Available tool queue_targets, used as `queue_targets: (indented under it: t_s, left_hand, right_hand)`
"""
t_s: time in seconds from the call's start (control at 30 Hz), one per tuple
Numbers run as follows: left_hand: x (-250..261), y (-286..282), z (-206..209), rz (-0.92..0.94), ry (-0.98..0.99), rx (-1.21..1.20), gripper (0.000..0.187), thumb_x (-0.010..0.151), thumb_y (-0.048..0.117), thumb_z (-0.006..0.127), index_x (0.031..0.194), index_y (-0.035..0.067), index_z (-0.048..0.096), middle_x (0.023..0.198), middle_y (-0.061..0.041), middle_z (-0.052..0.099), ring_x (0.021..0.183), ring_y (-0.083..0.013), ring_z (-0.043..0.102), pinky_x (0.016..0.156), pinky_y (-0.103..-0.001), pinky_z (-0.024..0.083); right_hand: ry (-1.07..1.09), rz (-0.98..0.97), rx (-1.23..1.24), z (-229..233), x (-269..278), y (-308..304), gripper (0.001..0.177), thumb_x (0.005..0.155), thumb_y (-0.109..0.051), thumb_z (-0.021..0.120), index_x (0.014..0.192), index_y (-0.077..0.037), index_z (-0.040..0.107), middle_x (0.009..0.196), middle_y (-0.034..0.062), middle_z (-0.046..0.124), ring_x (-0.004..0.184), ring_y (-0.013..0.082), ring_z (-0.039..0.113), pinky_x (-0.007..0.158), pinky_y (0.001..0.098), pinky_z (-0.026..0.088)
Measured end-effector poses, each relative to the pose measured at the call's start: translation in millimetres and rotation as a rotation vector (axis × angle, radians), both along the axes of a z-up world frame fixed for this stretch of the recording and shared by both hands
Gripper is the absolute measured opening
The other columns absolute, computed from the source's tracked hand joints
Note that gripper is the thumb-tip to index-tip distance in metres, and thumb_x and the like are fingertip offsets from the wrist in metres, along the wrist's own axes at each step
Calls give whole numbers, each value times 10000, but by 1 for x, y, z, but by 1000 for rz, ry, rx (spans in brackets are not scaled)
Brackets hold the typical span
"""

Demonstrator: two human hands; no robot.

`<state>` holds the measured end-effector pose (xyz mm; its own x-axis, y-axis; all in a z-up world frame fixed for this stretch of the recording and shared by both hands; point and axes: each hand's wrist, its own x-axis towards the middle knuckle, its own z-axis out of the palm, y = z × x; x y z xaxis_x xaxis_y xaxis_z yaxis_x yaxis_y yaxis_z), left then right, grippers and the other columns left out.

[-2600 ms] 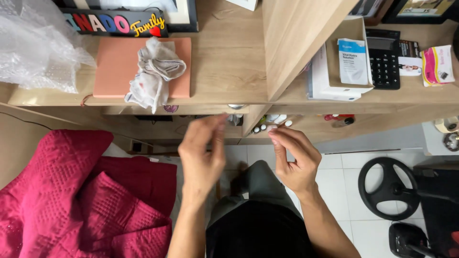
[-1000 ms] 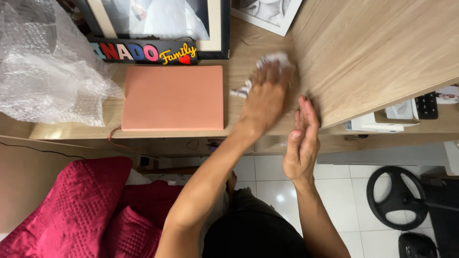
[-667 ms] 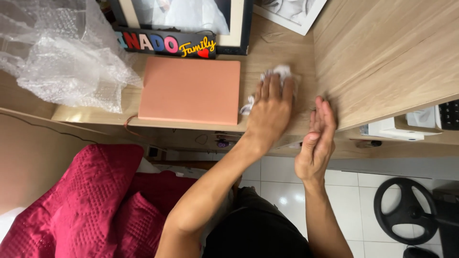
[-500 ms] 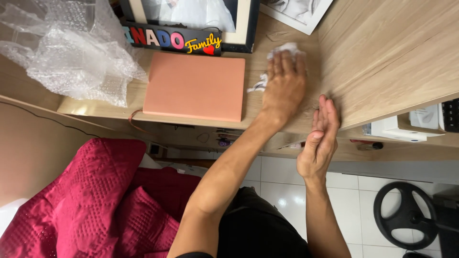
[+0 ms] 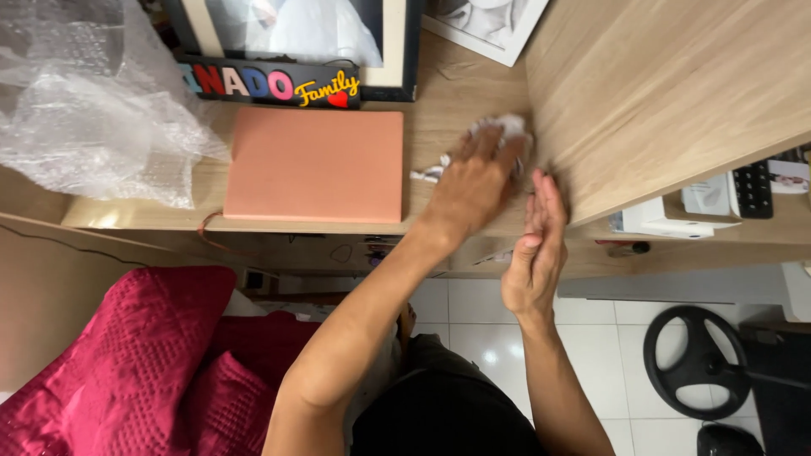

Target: The person wipes a wooden shelf with a cloth, then picks up and wipes a calculator, a small box, and a pink notebook. They also handle bubble wrap and a headband, placing items back on the shelf.

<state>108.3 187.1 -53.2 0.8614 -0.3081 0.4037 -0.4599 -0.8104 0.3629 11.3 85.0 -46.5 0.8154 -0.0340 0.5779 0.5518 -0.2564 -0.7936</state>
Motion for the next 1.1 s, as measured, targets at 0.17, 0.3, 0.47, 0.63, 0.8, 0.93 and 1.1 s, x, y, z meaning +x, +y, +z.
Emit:
queue_targets:
  t_s: [0.17,0.3,0.47,0.63,0.8,0.93,1.1]
  left_hand:
    - [55,-34,-29,211,-133,84,410,1005,174,525,1414,139,545,1378,-223,587,1358,-418,568,1167,-540,431]
    - [47,-29,-25,197,-266,102,370,1003,166,501,1363,162,588,1329,-182,633,1327,-390,604,1147,-521,463]
    - [-30,-4,-5,-11,-156,-1,372,988,201,538,1344,158,633,1361,-182,642,1356,-378,590,1176,-501,433]
    - [-64,11,-1,-3,-143,-37,422,946,207,606,1361,134,628,1341,-198,640,1344,-384,596,1177,-505,429]
    - [-10,-2,-9,449,-298,67,356,990,178,523,1295,45,649,1248,-286,664,1237,-441,660,1087,-520,504]
    - [43,-14,-14,416,-133,140,333,1068,149,406,1358,-3,466,1363,-332,562,1331,-470,555,1172,-558,476]
    - [17,2,23,-222,83,-615,428,904,-198,460,1272,-1,557,1076,-209,708,947,-325,730,812,-387,702]
  right_hand:
    - [-3,-3,-4,0,1,0,725,1117,-529,254,1604,7,223,1646,268,300,1543,391,257,1262,507,271]
    - [-14,-2,-1,-3,2,0,724,1122,-529,247,1602,13,219,1648,271,298,1545,390,260,1266,496,273]
    - [5,8,12,-3,-2,2,762,1116,-569,246,1614,6,203,1655,283,269,1548,425,222,1265,548,243]
    - [23,1,-8,-4,-1,1,758,1112,-583,232,1624,-25,200,1669,254,267,1561,394,223,1270,531,248]
    - [2,16,6,-8,1,-1,722,1136,-552,238,1631,-26,209,1672,255,265,1560,394,224,1276,531,242]
    - [41,2,51,-2,-7,0,766,1128,-640,282,1603,-40,242,1671,231,320,1605,371,298,1344,524,287]
    - [-156,49,88,-3,-26,-12,453,1145,-249,459,1457,79,427,1486,289,518,1440,411,529,1232,489,512]
